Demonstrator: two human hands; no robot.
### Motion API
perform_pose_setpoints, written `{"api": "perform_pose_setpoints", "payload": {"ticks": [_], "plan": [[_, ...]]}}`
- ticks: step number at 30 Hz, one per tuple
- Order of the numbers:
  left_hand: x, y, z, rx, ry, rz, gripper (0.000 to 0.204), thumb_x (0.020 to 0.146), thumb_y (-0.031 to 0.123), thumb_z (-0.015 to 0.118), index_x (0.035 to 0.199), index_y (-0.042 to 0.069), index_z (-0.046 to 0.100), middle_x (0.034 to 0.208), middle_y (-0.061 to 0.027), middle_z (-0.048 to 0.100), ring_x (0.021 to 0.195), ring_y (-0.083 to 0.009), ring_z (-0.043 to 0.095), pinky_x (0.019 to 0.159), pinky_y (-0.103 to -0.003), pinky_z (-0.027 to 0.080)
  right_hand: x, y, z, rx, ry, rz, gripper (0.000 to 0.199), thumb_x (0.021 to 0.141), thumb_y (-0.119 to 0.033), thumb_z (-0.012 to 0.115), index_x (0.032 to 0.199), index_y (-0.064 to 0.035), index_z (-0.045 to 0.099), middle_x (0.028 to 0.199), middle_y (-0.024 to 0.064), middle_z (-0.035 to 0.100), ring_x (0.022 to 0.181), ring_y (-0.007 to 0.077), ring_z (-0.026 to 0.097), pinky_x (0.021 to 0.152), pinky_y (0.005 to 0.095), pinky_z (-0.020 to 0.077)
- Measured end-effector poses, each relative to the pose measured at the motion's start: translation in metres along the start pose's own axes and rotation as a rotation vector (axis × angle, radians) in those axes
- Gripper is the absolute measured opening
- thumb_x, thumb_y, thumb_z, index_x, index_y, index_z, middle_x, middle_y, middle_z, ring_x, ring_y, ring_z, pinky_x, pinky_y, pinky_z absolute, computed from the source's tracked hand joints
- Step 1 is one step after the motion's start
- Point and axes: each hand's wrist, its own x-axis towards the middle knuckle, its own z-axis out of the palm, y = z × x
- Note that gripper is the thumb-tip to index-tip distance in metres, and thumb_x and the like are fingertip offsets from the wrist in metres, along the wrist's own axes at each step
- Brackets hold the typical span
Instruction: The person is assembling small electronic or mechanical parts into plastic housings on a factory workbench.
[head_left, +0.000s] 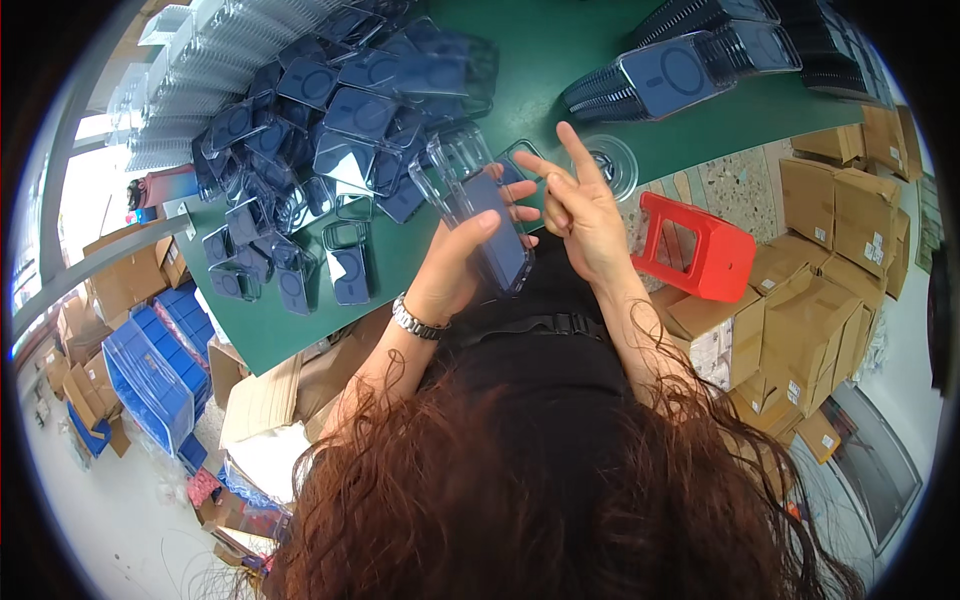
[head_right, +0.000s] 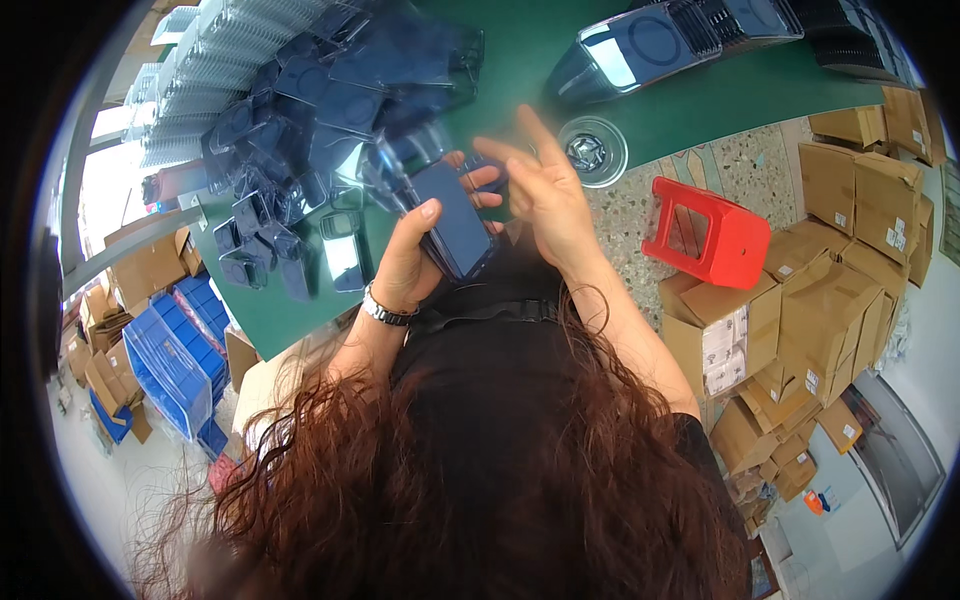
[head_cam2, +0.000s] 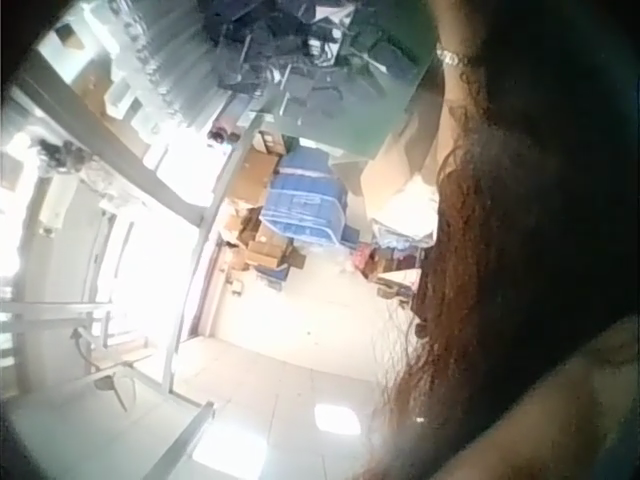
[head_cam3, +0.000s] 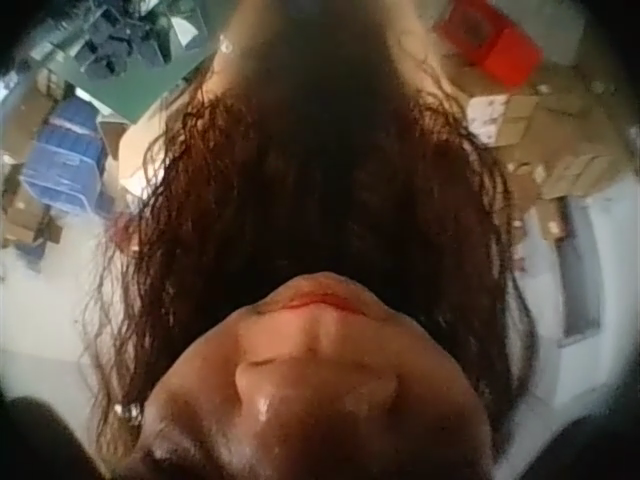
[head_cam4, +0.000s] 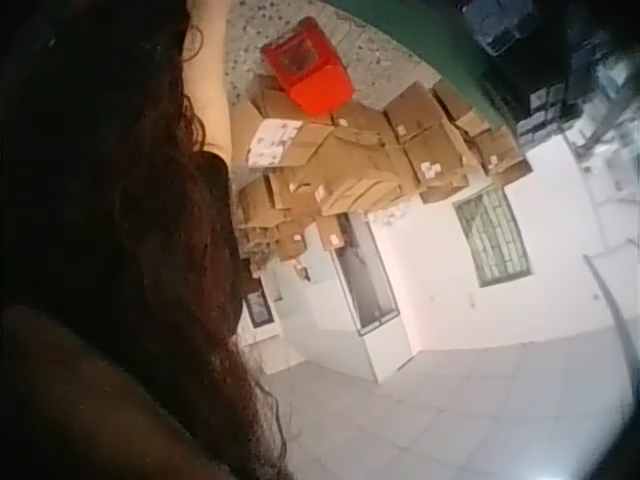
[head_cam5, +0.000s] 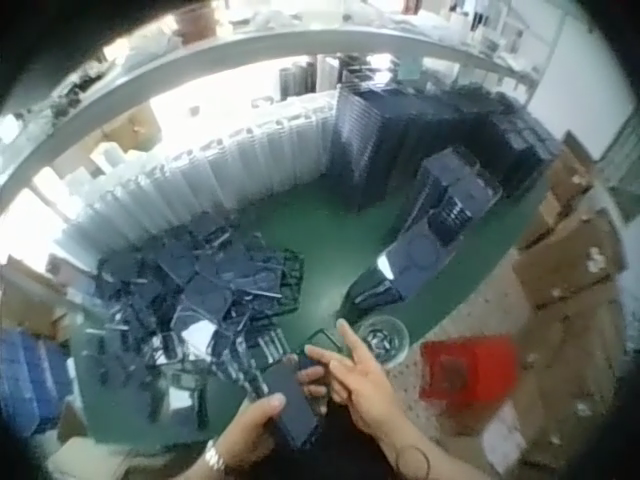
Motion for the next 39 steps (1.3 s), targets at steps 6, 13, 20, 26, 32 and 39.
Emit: {"api": "perform_pose_setpoints", "payload": {"ticks": [6, 13, 20, 26, 32, 39], "plan": [[-0.008, -0.002, 0.002, -0.238, -0.038, -0.057, 0.072, 0.086, 0.035, 0.072, 0.143, 0.007, 0.036, 0.135, -0.0159, 0.052, 0.115, -0.0245, 0.058, 0.091, -0.044, 0.054, 0.002, 0.015, 0.026, -0.56, 0.117, -0.076, 0.062, 0.1, -0.003, 0.049, 0.156, -0.0086, 0.024, 0.138, 0.0213, 0.055, 0.094, 0.0142, 0.064, 0.081, 0.0255, 0.0538], [-0.016, -0.002, 0.006, -0.241, -0.045, -0.016, 0.075, 0.085, 0.036, 0.072, 0.144, 0.008, 0.035, 0.131, -0.0114, 0.053, 0.114, -0.0223, 0.057, 0.093, -0.044, 0.052, -0.009, 0.022, 0.017, -1.092, 0.312, -0.345, 0.015, 0.09, -0.006, 0.068, 0.105, -0.0038, 0.068, 0.102, 0.0097, 0.068, 0.089, 0.0186, 0.067, 0.076, 0.0322, 0.0531], [-0.022, -0.001, 0.004, -0.228, -0.025, -0.011, 0.08, 0.083, 0.032, 0.074, 0.146, 0.007, 0.033, 0.131, -0.01, 0.053, 0.116, -0.0216, 0.055, 0.094, -0.043, 0.052, -0.019, 0.015, 0.041, -1.401, 0.249, -0.477, 0.011, 0.089, -0.006, 0.068, 0.099, -0.0011, 0.07, 0.091, 0.0091, 0.067, 0.076, 0.0163, 0.066, 0.064, 0.0311, 0.0534], [-0.023, -0.002, 0.005, -0.025, -0.031, 0.063, 0.086, 0.077, 0.021, 0.079, 0.147, 0.005, 0.031, 0.135, -0.0117, 0.051, 0.116, -0.0217, 0.055, 0.092, -0.041, 0.054, -0.018, 0.004, 0.068, -1.097, 0.46, -0.138, 0.011, 0.091, -0.013, 0.068, 0.095, -0.0033, 0.071, 0.058, -0.0066, 0.048, 0.055, 0.0019, 0.037, 0.051, 0.0225, 0.0319], [-0.027, 0.001, 0.01, 0.019, 0.018, 0.13, 0.092, 0.074, 0.017, 0.081, 0.148, 0.004, 0.027, 0.148, -0.0157, 0.039, 0.127, -0.0214, 0.047, 0.104, -0.039, 0.045, -0.024, 0.002, 0.062, -1.278, 0.266, -0.139, 0.014, 0.085, -0.009, 0.07, 0.094, 0.0, 0.066, 0.096, 0.0081, 0.063, 0.078, 0.0159, 0.065, 0.066, 0.0313, 0.0526], [-0.027, 0.002, 0.014, 0.086, 0.04, 0.191, 0.095, 0.073, 0.014, 0.083, 0.148, 0.003, 0.026, 0.155, -0.0177, 0.029, 0.138, -0.0267, 0.04, 0.111, -0.042, 0.04, -0.029, 0.022, 0.059, -1.472, 0.22, -0.448, 0.014, 0.082, -0.006, 0.069, 0.095, -0.0014, 0.065, 0.1, 0.0114, 0.061, 0.089, 0.0286, 0.062, 0.08, 0.0378, 0.0489]]}}
